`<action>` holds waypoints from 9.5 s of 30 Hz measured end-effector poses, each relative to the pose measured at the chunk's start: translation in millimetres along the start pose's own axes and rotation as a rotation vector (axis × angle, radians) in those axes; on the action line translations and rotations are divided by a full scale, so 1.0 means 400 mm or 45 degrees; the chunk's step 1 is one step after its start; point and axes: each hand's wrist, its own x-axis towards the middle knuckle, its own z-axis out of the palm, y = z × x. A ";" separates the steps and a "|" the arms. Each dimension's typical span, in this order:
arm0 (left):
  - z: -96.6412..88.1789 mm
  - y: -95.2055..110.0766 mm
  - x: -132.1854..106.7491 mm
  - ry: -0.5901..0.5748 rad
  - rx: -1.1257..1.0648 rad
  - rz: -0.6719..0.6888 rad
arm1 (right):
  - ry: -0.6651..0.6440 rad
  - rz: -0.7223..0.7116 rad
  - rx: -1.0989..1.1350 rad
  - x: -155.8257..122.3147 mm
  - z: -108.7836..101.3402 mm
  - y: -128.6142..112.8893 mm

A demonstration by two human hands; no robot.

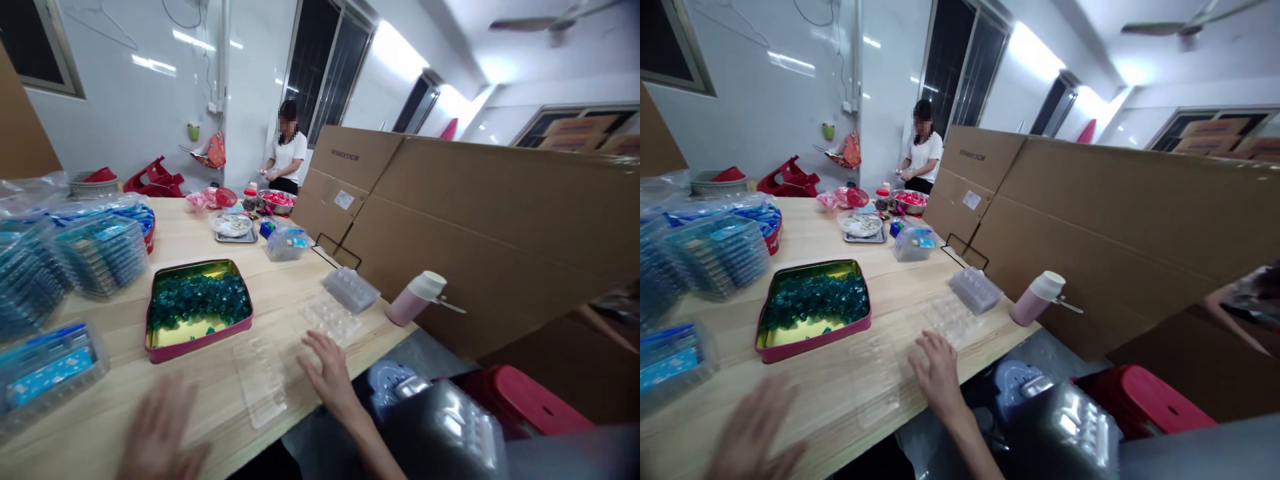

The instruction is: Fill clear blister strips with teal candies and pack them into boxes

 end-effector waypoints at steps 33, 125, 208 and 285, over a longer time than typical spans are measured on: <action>-0.038 0.012 0.014 -0.943 -0.189 -0.237 | -0.331 -0.427 0.013 0.383 0.169 -0.282; -0.077 0.010 0.117 0.154 -1.693 -1.442 | -1.110 0.167 1.841 0.111 0.160 -0.410; -0.033 0.005 0.048 -0.294 -0.412 -0.902 | -0.884 -0.553 0.384 0.036 0.171 -0.441; -0.076 0.052 0.027 0.023 -1.082 -1.322 | -1.180 0.272 1.616 0.011 0.203 -0.394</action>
